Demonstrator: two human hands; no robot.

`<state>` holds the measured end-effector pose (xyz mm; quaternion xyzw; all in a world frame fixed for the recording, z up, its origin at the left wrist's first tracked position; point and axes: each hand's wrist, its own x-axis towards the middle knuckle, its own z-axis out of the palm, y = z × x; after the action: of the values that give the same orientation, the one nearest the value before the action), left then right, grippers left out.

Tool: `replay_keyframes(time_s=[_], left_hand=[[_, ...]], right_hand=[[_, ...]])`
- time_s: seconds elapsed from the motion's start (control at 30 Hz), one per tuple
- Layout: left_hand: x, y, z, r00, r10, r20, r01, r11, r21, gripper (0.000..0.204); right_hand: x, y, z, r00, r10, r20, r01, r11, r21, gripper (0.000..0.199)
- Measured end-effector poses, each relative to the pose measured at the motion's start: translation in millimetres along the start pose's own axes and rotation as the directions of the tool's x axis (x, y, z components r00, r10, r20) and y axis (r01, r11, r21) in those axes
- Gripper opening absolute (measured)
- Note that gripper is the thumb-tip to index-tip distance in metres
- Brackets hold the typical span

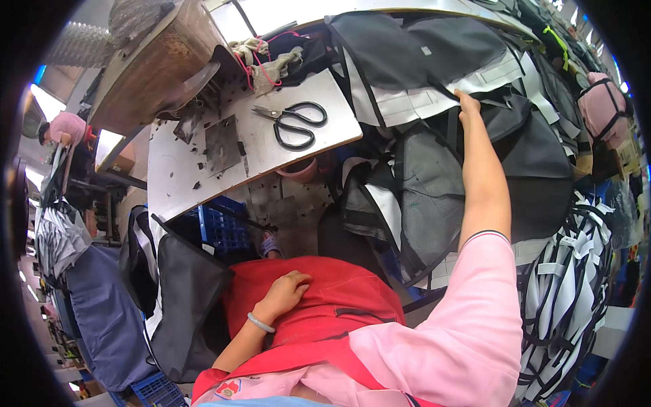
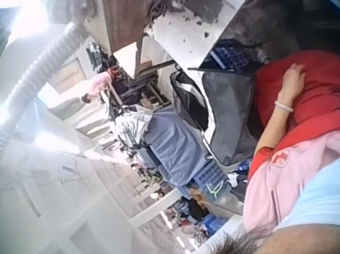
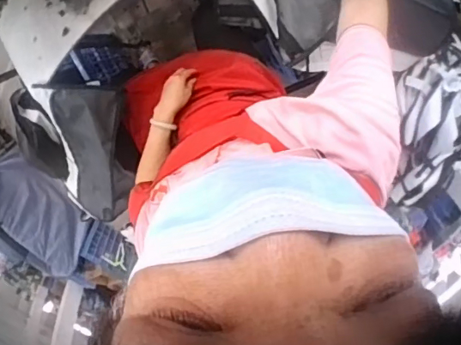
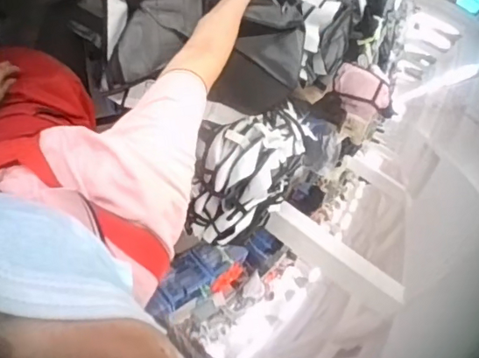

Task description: The person gathers fabric bag panels, aligns their edges by hand, and stitches the sections together using a sewing machine, trimming edges with scissors.

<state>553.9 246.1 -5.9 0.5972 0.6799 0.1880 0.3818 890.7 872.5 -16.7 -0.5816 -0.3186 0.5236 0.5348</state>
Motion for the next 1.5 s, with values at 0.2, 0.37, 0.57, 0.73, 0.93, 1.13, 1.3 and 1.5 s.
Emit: replay_keyframes(time_s=[0.2,0.37,0.57,0.73,0.93,1.13,1.3,1.5], left_hand=[[14.9,-17.2,16.9,1.000,-0.017,0.011,0.017,1.000,-0.014,0.022],[13.0,-25.4,21.6,0.998,0.050,-0.036,-0.051,0.999,-0.015,0.020],[-7.9,-25.6,11.9,0.988,-0.081,-0.128,0.072,0.995,-0.066,0.022],[-35.7,-24.3,-2.3,0.951,0.000,-0.311,-0.045,0.990,-0.135,0.021],[-80.1,-23.9,-12.2,0.910,-0.048,-0.411,-0.021,0.987,-0.162,0.020],[-140.0,-19.6,-30.4,0.818,-0.086,-0.569,-0.056,0.972,-0.227,0.016],[-197.6,-23.8,-36.6,0.670,-0.122,-0.732,-0.039,0.979,-0.199,0.013],[-263.8,-24.4,-57.5,0.391,-0.274,-0.879,-0.052,0.947,-0.318,0.016]], right_hand=[[-15.1,-22.2,-32.6,0.984,0.002,0.177,-0.010,0.999,0.045,0.058],[-43.3,-19.9,-90.6,0.962,-0.054,0.268,0.124,0.960,-0.250,0.047],[-121.8,-14.4,-94.8,0.805,-0.435,0.404,0.586,0.691,-0.423,0.045],[-278.6,-37.1,-31.8,0.680,-0.233,0.695,0.654,0.623,-0.430,0.030],[-466.3,35.1,76.5,0.111,0.308,0.945,0.851,0.462,-0.251,0.040],[-587.0,105.7,139.9,-0.149,0.327,0.933,0.772,0.628,-0.097,0.073],[-636.9,139.5,180.6,-0.017,0.332,0.943,0.534,0.801,-0.272,0.050],[-626.4,159.5,170.5,-0.105,0.333,0.937,0.359,0.891,-0.277,0.015]])
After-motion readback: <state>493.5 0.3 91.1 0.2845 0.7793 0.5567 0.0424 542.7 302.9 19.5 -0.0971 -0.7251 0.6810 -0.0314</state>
